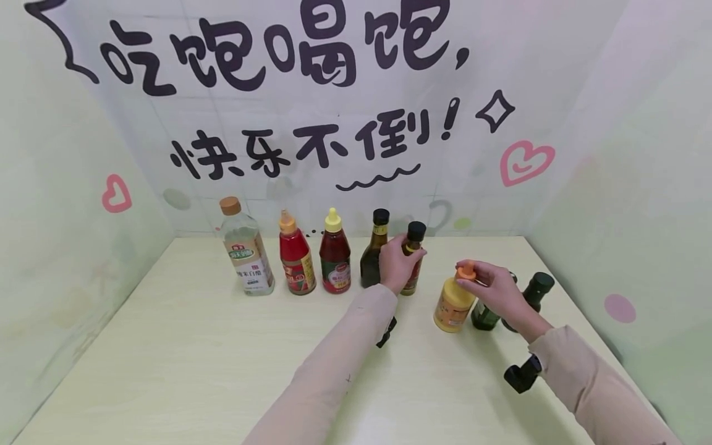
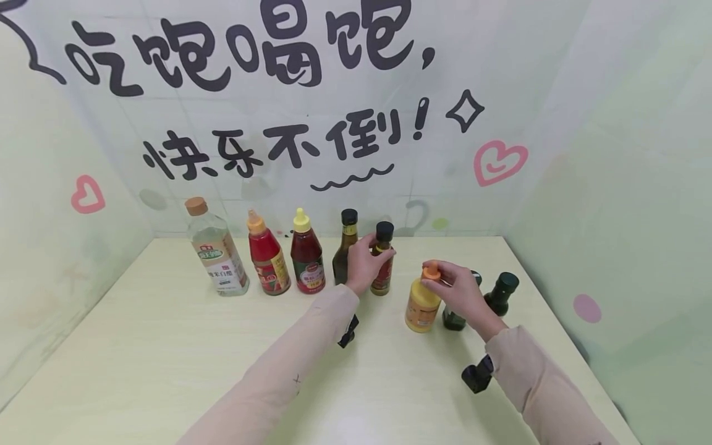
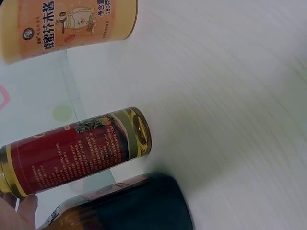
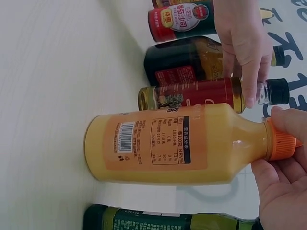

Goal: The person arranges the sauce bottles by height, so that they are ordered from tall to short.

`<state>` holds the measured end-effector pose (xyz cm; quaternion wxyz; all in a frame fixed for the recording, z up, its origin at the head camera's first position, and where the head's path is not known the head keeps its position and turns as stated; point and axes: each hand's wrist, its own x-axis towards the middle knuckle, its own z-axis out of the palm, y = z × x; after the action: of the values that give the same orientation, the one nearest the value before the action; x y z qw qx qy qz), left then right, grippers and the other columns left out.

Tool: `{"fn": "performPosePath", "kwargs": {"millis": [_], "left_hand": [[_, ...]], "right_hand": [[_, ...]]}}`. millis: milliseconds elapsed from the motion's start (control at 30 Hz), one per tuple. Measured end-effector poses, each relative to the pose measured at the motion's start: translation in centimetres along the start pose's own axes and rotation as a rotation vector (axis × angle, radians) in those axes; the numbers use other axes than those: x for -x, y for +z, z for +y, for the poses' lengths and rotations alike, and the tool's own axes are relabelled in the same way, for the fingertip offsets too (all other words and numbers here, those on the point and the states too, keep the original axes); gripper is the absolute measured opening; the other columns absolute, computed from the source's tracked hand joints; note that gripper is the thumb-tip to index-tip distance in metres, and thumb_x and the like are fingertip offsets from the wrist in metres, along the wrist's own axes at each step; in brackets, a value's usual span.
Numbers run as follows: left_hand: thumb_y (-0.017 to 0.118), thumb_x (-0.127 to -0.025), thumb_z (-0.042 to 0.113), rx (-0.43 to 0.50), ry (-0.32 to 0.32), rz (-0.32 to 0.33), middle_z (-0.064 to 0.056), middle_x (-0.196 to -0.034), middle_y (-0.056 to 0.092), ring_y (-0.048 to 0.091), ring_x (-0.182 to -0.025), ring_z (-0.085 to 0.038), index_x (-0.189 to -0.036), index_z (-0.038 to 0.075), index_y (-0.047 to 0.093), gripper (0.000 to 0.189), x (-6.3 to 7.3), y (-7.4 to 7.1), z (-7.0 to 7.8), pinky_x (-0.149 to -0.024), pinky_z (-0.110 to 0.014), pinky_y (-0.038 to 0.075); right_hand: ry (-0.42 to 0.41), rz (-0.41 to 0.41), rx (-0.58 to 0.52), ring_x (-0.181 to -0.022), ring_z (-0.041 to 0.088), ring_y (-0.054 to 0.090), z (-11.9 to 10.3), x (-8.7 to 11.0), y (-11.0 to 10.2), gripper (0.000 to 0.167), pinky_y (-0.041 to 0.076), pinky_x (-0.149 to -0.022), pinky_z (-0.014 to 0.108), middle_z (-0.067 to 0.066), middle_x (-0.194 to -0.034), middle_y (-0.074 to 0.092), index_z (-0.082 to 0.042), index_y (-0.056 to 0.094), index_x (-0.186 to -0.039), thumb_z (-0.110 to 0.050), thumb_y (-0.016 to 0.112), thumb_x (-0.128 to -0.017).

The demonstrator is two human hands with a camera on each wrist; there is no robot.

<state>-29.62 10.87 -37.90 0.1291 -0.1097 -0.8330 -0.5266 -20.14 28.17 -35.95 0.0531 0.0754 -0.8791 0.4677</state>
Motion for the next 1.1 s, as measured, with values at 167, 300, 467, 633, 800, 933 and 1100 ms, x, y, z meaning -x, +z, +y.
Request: {"fn": "performPosePath", "kwargs": {"millis": [167, 300, 467, 633, 800, 933, 1100], "left_hand": [[0.072, -0.073, 0.026, -0.001, -0.007, -0.003, 0.001, -0.089, 0.065, 0.059, -0.081, -0.011, -0.095, 0.01, 0.063, 0.028, 0.0, 0.0, 0.0, -0.074, -0.025, 0.048], [0.072, -0.073, 0.027, -0.011, -0.012, -0.001, 0.0, -0.091, 0.065, 0.059, -0.082, -0.011, -0.096, 0.009, 0.064, 0.03, -0.1, 0.0, -0.1, -0.074, -0.025, 0.048], [0.072, -0.073, 0.028, -0.012, -0.027, -0.005, -0.001, -0.092, 0.065, 0.06, -0.083, -0.012, -0.098, 0.009, 0.063, 0.032, -0.3, 0.1, -0.1, -0.075, -0.026, 0.048], [0.071, -0.073, 0.029, -0.019, -0.033, -0.01, 0.0, -0.092, 0.065, 0.059, -0.083, -0.011, -0.098, 0.009, 0.063, 0.033, -0.3, 0.3, -0.1, -0.075, -0.025, 0.048], [0.072, -0.073, 0.029, -0.027, -0.022, -0.005, -0.001, -0.091, 0.065, 0.059, -0.082, -0.011, -0.098, 0.009, 0.063, 0.033, -0.4, 0.3, -0.1, -0.074, -0.025, 0.048], [0.072, -0.073, 0.028, -0.041, -0.006, 0.003, -0.001, -0.091, 0.065, 0.06, -0.082, -0.012, -0.097, 0.008, 0.063, 0.032, -0.3, 0.2, -0.1, -0.074, -0.025, 0.049], [0.073, -0.072, 0.028, -0.052, 0.004, 0.009, -0.002, -0.09, 0.065, 0.06, -0.082, -0.013, -0.096, 0.008, 0.063, 0.032, -0.3, 0.2, 0.0, -0.073, -0.026, 0.049]], "right_hand": [[0.008, -0.003, 0.002, -0.109, 0.03, 0.05, -0.3, 0.0, -0.1, 0.046, 0.044, -0.085, 0.034, 0.02, -0.116, 0.054, 0.002, 0.05, -0.12, -0.024, 0.06, -0.084], [0.012, -0.006, 0.001, -0.109, 0.031, 0.05, -0.7, -0.2, -0.1, 0.044, 0.045, -0.084, 0.037, 0.021, -0.116, 0.054, 0.002, 0.051, -0.12, -0.022, 0.061, -0.084], [0.025, 0.001, 0.014, -0.109, 0.032, 0.05, -1.0, -0.6, 0.1, 0.043, 0.044, -0.085, 0.04, 0.021, -0.116, 0.054, 0.002, 0.052, -0.119, -0.02, 0.061, -0.084], [0.035, 0.005, 0.035, -0.11, 0.033, 0.049, -1.4, -1.1, 0.1, 0.041, 0.044, -0.084, 0.041, 0.021, -0.116, 0.054, 0.002, 0.052, -0.119, -0.016, 0.061, -0.084], [0.024, 0.035, 0.046, -0.109, 0.034, 0.049, -2.0, -2.1, 0.1, 0.039, 0.044, -0.084, 0.041, 0.022, -0.115, 0.054, 0.004, 0.052, -0.118, -0.014, 0.06, -0.084], [0.024, 0.057, 0.064, -0.109, 0.034, 0.049, -2.5, -2.8, -0.2, 0.039, 0.044, -0.084, 0.042, 0.023, -0.115, 0.054, 0.005, 0.052, -0.118, -0.013, 0.06, -0.085], [0.038, 0.082, 0.081, -0.108, 0.034, 0.05, -2.7, -3.7, -0.5, 0.038, 0.044, -0.085, 0.042, 0.024, -0.114, 0.054, 0.006, 0.052, -0.118, -0.011, 0.06, -0.084]]}}
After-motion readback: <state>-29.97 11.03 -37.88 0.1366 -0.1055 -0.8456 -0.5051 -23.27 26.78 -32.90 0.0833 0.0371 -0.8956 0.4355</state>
